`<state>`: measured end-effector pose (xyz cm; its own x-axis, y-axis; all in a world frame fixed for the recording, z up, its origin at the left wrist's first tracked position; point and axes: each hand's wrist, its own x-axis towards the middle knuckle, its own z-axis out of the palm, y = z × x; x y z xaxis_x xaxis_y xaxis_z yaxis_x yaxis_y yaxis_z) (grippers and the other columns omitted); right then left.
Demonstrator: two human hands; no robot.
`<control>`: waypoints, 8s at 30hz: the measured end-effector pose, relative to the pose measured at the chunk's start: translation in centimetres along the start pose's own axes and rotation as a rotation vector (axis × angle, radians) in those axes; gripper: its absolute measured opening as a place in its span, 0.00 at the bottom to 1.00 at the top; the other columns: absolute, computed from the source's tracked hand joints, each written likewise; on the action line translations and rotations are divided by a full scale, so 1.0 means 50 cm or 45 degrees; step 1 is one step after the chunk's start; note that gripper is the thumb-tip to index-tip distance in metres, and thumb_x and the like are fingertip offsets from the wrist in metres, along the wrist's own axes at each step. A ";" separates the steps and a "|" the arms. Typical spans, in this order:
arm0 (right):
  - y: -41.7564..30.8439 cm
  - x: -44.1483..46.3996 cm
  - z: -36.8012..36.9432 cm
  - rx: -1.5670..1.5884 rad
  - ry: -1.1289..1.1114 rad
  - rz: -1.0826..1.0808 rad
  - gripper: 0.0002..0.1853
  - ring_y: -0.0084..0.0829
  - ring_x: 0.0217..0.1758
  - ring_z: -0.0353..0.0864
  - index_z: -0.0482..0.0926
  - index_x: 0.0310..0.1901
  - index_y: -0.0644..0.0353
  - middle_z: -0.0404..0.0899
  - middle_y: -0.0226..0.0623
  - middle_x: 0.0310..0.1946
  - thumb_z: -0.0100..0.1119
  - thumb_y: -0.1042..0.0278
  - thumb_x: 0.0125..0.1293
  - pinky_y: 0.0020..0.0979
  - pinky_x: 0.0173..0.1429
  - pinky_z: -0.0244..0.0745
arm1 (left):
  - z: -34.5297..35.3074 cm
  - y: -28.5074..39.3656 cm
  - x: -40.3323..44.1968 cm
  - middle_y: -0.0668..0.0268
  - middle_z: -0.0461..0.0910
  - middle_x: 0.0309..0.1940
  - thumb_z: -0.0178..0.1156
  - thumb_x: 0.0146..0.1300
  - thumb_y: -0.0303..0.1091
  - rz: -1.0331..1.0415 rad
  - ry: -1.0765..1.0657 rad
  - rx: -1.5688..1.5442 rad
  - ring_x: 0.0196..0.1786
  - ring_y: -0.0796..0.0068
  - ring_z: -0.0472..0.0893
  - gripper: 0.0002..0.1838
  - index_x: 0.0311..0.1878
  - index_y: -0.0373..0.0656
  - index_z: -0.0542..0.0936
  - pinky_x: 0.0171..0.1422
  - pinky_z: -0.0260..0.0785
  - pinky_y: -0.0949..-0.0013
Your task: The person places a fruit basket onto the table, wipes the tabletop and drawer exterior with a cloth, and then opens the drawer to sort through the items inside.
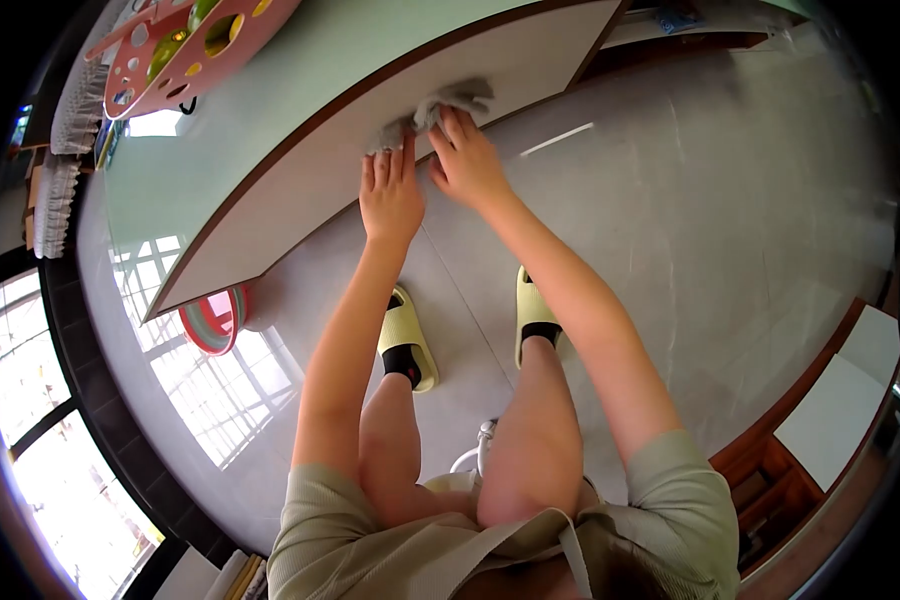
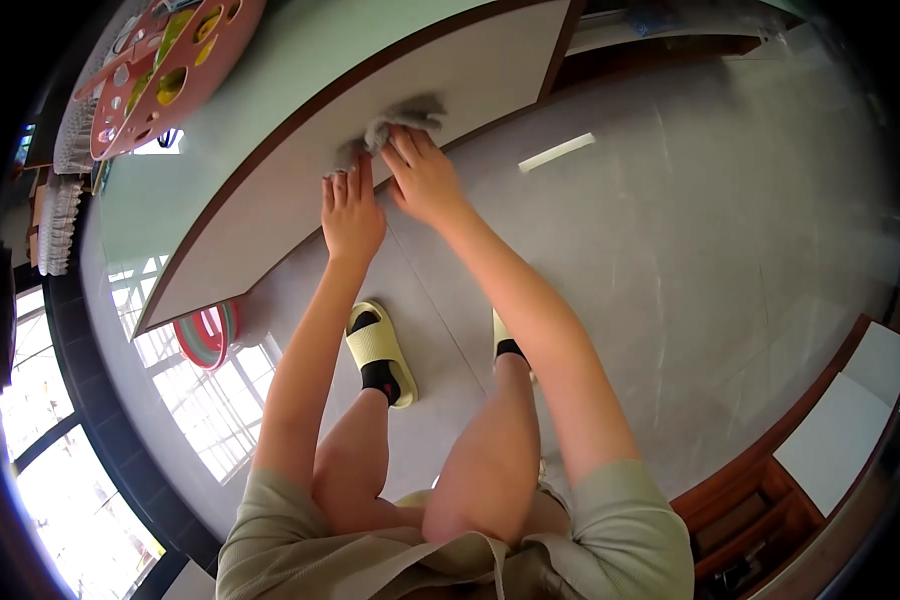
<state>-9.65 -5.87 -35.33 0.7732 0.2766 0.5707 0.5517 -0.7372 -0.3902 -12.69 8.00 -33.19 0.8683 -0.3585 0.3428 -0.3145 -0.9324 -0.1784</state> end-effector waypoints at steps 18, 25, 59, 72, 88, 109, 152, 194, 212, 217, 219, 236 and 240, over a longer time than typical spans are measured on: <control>-0.133 0.075 -0.023 -0.045 0.114 -0.175 0.27 0.53 0.60 0.60 0.67 0.53 0.63 0.59 0.50 0.60 0.59 0.68 0.49 0.44 0.59 0.64 | -0.070 -0.086 -0.019 0.60 0.64 0.61 0.54 0.51 0.33 -0.080 0.248 0.054 0.55 0.58 0.68 0.29 0.59 0.37 0.66 0.64 0.57 0.50; -0.133 -0.017 0.023 -0.079 -0.156 -0.160 0.26 0.47 0.61 0.61 0.67 0.54 0.62 0.59 0.43 0.61 0.58 0.69 0.50 0.43 0.62 0.61 | -0.002 -0.117 -0.120 0.65 0.63 0.62 0.54 0.53 0.33 0.060 -0.089 0.106 0.61 0.66 0.66 0.31 0.63 0.40 0.63 0.68 0.54 0.54; -0.342 0.082 0.093 -0.120 0.100 -0.335 0.26 0.39 0.54 0.68 0.71 0.52 0.56 0.66 0.37 0.57 0.57 0.70 0.47 0.37 0.53 0.66 | -0.092 -0.275 -0.211 0.50 0.57 0.64 0.52 0.47 0.28 -0.175 0.185 -0.234 0.62 0.50 0.62 0.33 0.62 0.37 0.63 0.67 0.52 0.48; -0.371 0.017 0.189 -0.156 -0.470 -0.546 0.27 0.29 0.58 0.68 0.71 0.55 0.56 0.67 0.25 0.59 0.56 0.72 0.49 0.36 0.62 0.63 | 0.035 -0.251 -0.327 0.33 0.49 0.63 0.55 0.45 0.29 -0.652 0.169 -0.449 0.67 0.36 0.51 0.35 0.58 0.24 0.60 0.70 0.44 0.45; -0.548 0.119 0.200 -0.184 -0.299 -0.808 0.21 0.28 0.55 0.70 0.72 0.54 0.54 0.71 0.25 0.55 0.51 0.69 0.57 0.33 0.56 0.68 | -0.026 -0.355 -0.345 0.30 0.52 0.61 0.53 0.53 0.31 -0.795 0.451 -0.529 0.66 0.28 0.46 0.36 0.61 0.18 0.53 0.70 0.43 0.44; -0.647 0.152 0.268 -0.237 -0.283 -0.990 0.20 0.25 0.52 0.72 0.75 0.52 0.44 0.72 0.21 0.53 0.52 0.69 0.56 0.29 0.52 0.72 | -0.038 -0.458 -0.389 0.25 0.39 0.63 0.52 0.56 0.27 -1.075 0.611 -0.457 0.68 0.29 0.41 0.37 0.62 0.18 0.47 0.70 0.47 0.51; -0.403 0.031 0.341 -0.419 -0.799 -1.077 0.19 0.28 0.62 0.65 0.72 0.53 0.54 0.72 0.30 0.54 0.49 0.71 0.59 0.27 0.66 0.62 | 0.200 -0.292 -0.359 0.57 0.62 0.62 0.42 0.57 0.19 -1.602 0.404 -2.585 0.65 0.64 0.60 0.34 0.68 0.40 0.48 0.68 0.51 0.66; -0.497 0.075 0.248 -0.229 -0.661 -0.898 0.12 0.29 0.53 0.71 0.78 0.39 0.53 0.78 0.28 0.42 0.56 0.69 0.50 0.38 0.67 0.58 | -0.061 -0.369 -0.304 0.59 0.74 0.47 0.38 0.63 0.45 -1.736 0.838 -2.958 0.51 0.64 0.73 0.22 0.48 0.38 0.72 0.54 0.67 0.62; -0.584 0.095 0.268 0.188 -0.725 -0.663 0.26 0.39 0.51 0.70 0.67 0.57 0.53 0.70 0.36 0.49 0.47 0.75 0.53 0.37 0.53 0.70 | 0.010 -0.355 -0.342 0.66 0.73 0.51 0.30 0.61 0.58 -1.966 1.085 -3.363 0.55 0.67 0.70 0.30 0.50 0.46 0.70 0.58 0.60 0.63; -0.473 0.068 0.226 0.015 -0.739 -0.582 0.25 0.38 0.55 0.68 0.68 0.56 0.54 0.69 0.36 0.52 0.48 0.74 0.53 0.38 0.55 0.70 | 0.104 -0.303 -0.288 0.62 0.74 0.46 0.30 0.61 0.50 -1.963 1.181 -3.208 0.51 0.65 0.72 0.27 0.46 0.41 0.72 0.59 0.61 0.63; -0.426 0.049 0.204 -0.068 -0.754 -0.505 0.26 0.40 0.56 0.67 0.67 0.57 0.52 0.68 0.38 0.54 0.47 0.76 0.53 0.38 0.56 0.69 | 0.139 -0.268 -0.268 0.61 0.74 0.47 0.28 0.62 0.48 -2.022 1.202 -3.210 0.51 0.66 0.70 0.26 0.48 0.41 0.71 0.61 0.58 0.65; -0.453 -0.009 0.287 0.380 -0.730 -0.160 0.26 0.44 0.61 0.62 0.68 0.56 0.55 0.67 0.44 0.54 0.49 0.76 0.52 0.40 0.60 0.66 | 0.171 -0.317 -0.373 0.56 0.67 0.59 0.27 0.58 0.47 -1.904 0.520 -3.164 0.62 0.61 0.65 0.33 0.59 0.35 0.64 0.65 0.55 0.59; -0.347 -0.008 0.219 0.327 -0.660 -0.152 0.25 0.45 0.59 0.63 0.68 0.55 0.55 0.68 0.44 0.52 0.49 0.76 0.52 0.40 0.61 0.65 | 0.146 -0.231 -0.261 0.57 0.70 0.54 0.31 0.63 0.38 -1.790 0.584 -3.289 0.58 0.63 0.68 0.23 0.53 0.36 0.69 0.65 0.58 0.61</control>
<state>-16.12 13.56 -36.70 0.7174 0.6614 0.2186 0.6522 -0.5273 -0.5446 -17.60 23.79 -42.35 0.8532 0.1744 -0.4916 0.0218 0.9297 0.3677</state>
